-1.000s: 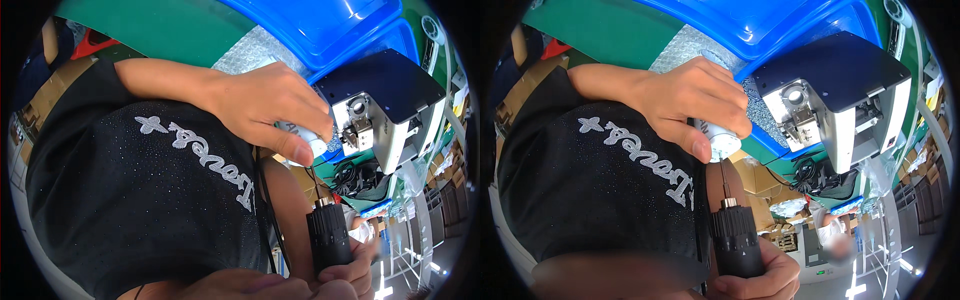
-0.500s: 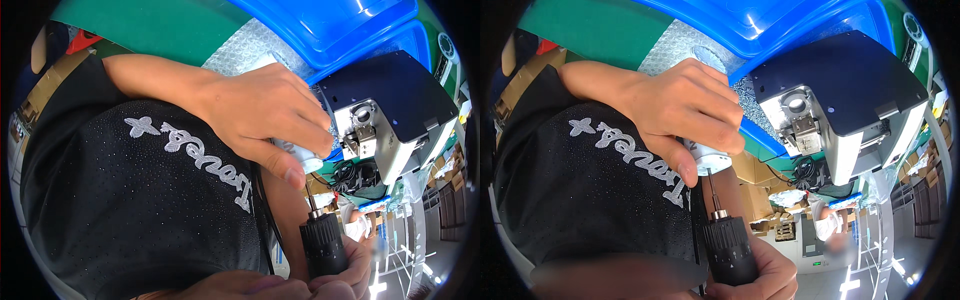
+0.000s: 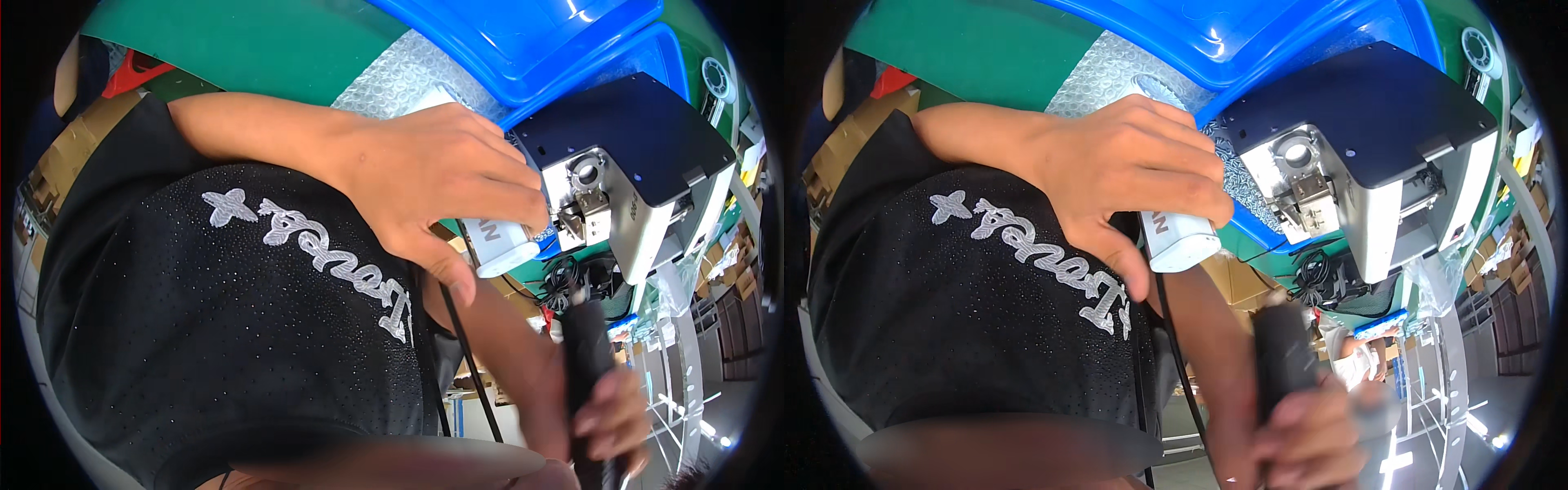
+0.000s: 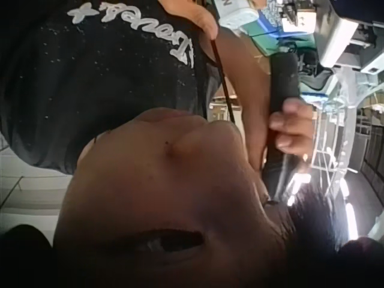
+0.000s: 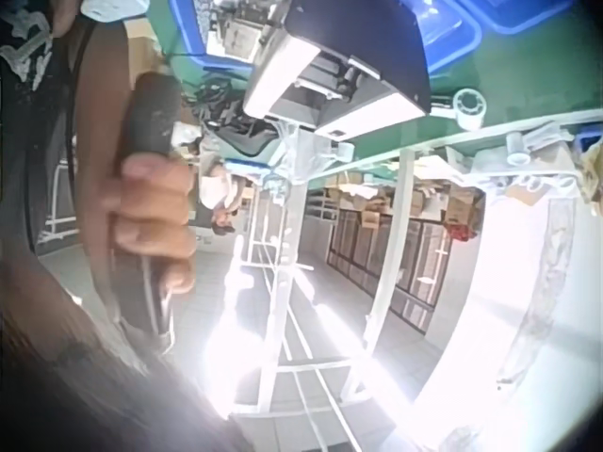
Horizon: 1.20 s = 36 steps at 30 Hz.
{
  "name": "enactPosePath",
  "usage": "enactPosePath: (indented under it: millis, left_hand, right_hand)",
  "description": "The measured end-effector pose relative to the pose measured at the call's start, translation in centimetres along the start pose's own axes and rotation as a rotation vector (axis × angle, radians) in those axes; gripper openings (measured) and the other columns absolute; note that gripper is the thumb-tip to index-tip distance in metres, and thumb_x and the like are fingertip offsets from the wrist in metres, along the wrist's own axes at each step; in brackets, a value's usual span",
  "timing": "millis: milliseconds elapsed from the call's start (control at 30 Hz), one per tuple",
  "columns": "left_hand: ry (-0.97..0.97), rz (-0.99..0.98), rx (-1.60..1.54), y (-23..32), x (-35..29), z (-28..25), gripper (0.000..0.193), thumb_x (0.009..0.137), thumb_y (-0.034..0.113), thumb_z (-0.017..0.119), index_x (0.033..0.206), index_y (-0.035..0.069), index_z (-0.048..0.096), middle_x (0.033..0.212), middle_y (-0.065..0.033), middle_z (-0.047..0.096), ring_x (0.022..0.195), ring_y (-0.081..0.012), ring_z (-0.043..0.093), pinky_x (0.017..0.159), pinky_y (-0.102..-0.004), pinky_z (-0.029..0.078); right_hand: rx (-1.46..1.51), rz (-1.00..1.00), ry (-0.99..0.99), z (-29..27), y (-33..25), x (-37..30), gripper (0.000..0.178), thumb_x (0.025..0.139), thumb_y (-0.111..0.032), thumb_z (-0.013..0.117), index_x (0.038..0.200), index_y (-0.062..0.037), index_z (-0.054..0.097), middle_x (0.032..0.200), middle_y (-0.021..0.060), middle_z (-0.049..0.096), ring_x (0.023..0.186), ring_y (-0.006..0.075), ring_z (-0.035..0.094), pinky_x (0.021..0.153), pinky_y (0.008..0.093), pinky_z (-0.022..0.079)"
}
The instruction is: Assemble plastic housing components using an electric screwdriver on a production line.
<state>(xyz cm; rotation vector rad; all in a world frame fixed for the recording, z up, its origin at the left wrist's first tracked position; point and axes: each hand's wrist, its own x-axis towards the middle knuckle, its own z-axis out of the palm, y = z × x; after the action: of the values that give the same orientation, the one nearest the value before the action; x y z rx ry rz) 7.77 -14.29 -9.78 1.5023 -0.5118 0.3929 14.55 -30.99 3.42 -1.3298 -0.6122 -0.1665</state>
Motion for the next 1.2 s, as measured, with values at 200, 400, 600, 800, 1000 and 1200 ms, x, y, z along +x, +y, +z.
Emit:
enactPosePath:
  millis: [200,400,600,800,1000,1200]
  left_hand:
    - [-0.02,0.011,0.009,-0.2,-0.3,0.4,0.063,0.08,0.058,0.07,0.107,0.002,0.064,0.09,-0.0092,0.062,0.074,-0.0286,0.063,0.059,-0.0369,0.045]
    - [-0.003,0.04,0.044,-0.7,-0.6,0.2,0.066,0.082,0.061,0.066,0.105,0.0,0.064,0.09,-0.0098,0.063,0.072,-0.0285,0.062,0.058,-0.0361,0.044]
    - [-0.005,0.045,0.033,-0.8,-0.2,0.5,0.067,0.082,0.063,0.065,0.104,0.0,0.064,0.086,-0.0086,0.062,0.068,-0.0269,0.061,0.054,-0.0344,0.043]
    - [-0.011,0.054,0.026,-0.8,-0.3,0.4,0.067,0.082,0.063,0.065,0.103,0.0,0.064,0.083,-0.008,0.061,0.067,-0.0258,0.061,0.053,-0.0345,0.042]
    - [-0.059,0.035,0.016,-0.7,0.0,0.3,0.064,0.085,0.061,0.062,0.101,-0.001,0.063,0.079,-0.0075,0.057,0.062,-0.0234,0.057,0.049,-0.0336,0.039]
    - [0.016,0.076,0.031,-0.9,-0.1,0.8,0.063,0.087,0.06,0.06,0.096,-0.002,0.063,0.077,-0.0073,0.055,0.058,-0.0216,0.054,0.048,-0.0327,0.038]
  right_hand:
    - [-0.314,-0.059,0.291,-0.4,2.7,-0.3,0.094,0.079,-0.092,0.035,0.107,-0.0045,0.055,0.062,0.0039,0.042,0.046,0.0169,0.04,0.052,0.0369,0.043]
    - [-0.005,0.38,-0.078,-1.6,-7.7,-0.6,0.03,0.099,-0.04,0.051,0.085,-0.0137,0.047,0.062,-0.0045,0.042,0.049,0.0125,0.047,0.05,0.0327,0.043]
    - [0.339,-0.187,0.01,3.6,-2.7,-0.1,0.019,0.096,-0.02,0.053,0.08,-0.0132,0.047,0.063,-0.0049,0.045,0.05,0.0086,0.049,0.048,0.0283,0.043]
    - [0.293,-0.284,0.061,3.6,-2.3,-0.3,0.013,0.091,-0.007,0.056,0.084,-0.0089,0.045,0.064,-0.0016,0.049,0.047,0.0101,0.053,0.04,0.0253,0.044]
    - [0.337,-0.321,0.071,3.2,-1.1,-0.7,0.013,0.091,-0.007,0.055,0.083,-0.0093,0.045,0.065,-0.0023,0.05,0.048,0.0099,0.053,0.041,0.0251,0.044]
    - [0.338,-0.309,0.048,3.2,-0.6,-0.3,0.015,0.091,-0.007,0.055,0.082,-0.0102,0.044,0.065,-0.0031,0.049,0.049,0.0095,0.054,0.042,0.0247,0.044]
